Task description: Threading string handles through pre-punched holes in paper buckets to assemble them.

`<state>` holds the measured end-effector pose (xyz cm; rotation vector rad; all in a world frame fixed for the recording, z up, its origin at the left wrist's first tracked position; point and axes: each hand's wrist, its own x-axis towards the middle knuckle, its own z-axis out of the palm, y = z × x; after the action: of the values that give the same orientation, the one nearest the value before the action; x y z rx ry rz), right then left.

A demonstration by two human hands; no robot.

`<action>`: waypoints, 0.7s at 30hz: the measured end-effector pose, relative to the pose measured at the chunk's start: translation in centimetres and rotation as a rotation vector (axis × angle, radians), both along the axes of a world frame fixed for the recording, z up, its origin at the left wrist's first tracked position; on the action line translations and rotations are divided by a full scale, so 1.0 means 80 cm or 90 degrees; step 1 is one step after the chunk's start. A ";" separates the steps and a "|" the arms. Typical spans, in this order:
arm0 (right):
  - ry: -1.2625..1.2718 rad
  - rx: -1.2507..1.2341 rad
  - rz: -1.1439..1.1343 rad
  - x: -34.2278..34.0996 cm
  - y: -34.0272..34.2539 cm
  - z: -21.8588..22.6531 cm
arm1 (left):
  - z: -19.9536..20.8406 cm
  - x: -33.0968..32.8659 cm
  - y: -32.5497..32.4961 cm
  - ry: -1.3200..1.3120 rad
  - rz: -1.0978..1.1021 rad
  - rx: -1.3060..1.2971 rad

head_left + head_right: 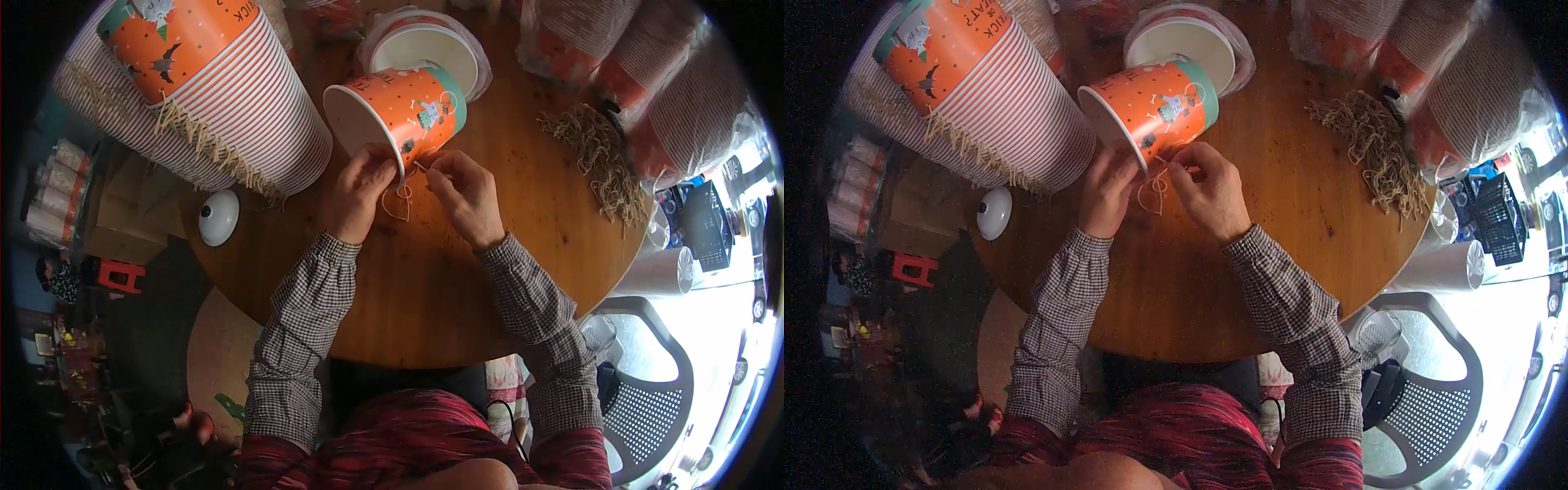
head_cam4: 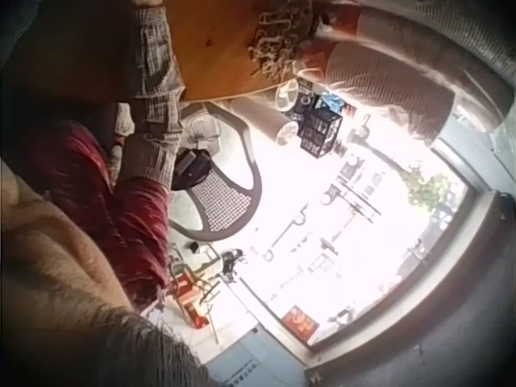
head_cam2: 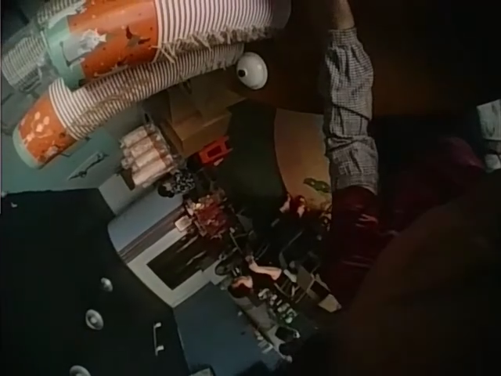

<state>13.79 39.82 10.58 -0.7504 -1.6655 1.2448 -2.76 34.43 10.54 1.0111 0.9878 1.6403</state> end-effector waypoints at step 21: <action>-0.055 0.052 0.008 0.003 -0.002 0.010 | -0.002 -0.001 -0.005 0.184 -0.003 -0.044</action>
<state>13.99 39.65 11.38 -0.7537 -1.7818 1.1596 -2.87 34.03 10.36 1.2245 1.2226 1.4702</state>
